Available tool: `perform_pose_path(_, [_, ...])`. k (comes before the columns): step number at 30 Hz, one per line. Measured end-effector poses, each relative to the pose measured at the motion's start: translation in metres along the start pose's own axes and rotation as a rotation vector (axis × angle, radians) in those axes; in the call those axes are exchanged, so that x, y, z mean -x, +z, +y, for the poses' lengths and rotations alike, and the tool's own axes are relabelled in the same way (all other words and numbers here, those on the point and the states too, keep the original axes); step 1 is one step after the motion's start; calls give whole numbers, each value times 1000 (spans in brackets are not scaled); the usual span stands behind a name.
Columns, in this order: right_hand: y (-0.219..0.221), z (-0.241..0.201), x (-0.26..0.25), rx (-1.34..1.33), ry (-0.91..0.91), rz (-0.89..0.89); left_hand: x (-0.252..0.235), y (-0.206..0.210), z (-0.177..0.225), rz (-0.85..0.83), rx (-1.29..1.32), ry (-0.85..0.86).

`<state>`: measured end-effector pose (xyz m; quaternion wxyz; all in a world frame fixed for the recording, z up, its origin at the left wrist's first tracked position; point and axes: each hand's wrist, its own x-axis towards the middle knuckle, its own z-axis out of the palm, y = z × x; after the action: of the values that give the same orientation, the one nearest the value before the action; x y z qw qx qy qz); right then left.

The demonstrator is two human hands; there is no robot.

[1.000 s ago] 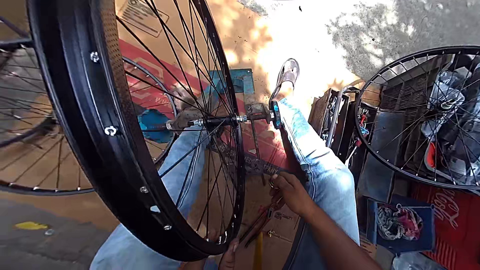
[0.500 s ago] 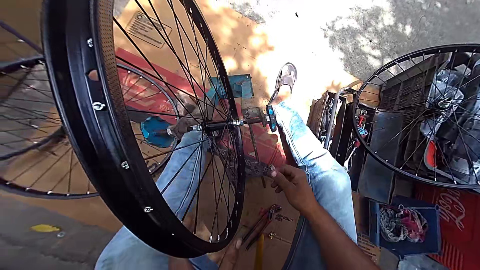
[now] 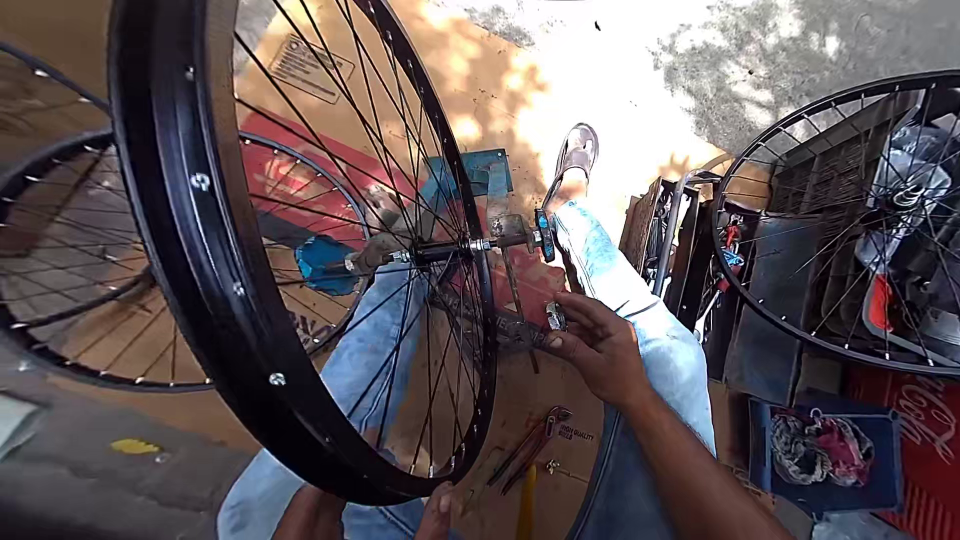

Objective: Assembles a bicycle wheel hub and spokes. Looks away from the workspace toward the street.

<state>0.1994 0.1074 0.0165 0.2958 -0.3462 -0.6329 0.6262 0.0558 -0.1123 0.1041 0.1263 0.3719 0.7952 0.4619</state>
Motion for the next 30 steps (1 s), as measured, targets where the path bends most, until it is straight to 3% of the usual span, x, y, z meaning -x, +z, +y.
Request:
perform_pose_path(5, [1,1,-19,233,-221,-174,24,24,-27,-205,-24,-384])
perform_pose_path(7, [11,1,-20,280,-279,-245,32,36,-33,-201,-11,-421])
perform_pose_path(13, [48,-14,-29,245,-513,-273,9,19,-2,-120,-41,-123])
perform_pose_path(18, [73,-45,-56,126,-743,-204,-41,1,26,-93,-103,-11])
perform_pose_path(27, [73,-55,-80,80,-832,-209,-70,8,35,-41,-96,31])
perform_pose_path(30, [76,-48,-82,114,-892,-118,-71,13,35,-29,-98,45])
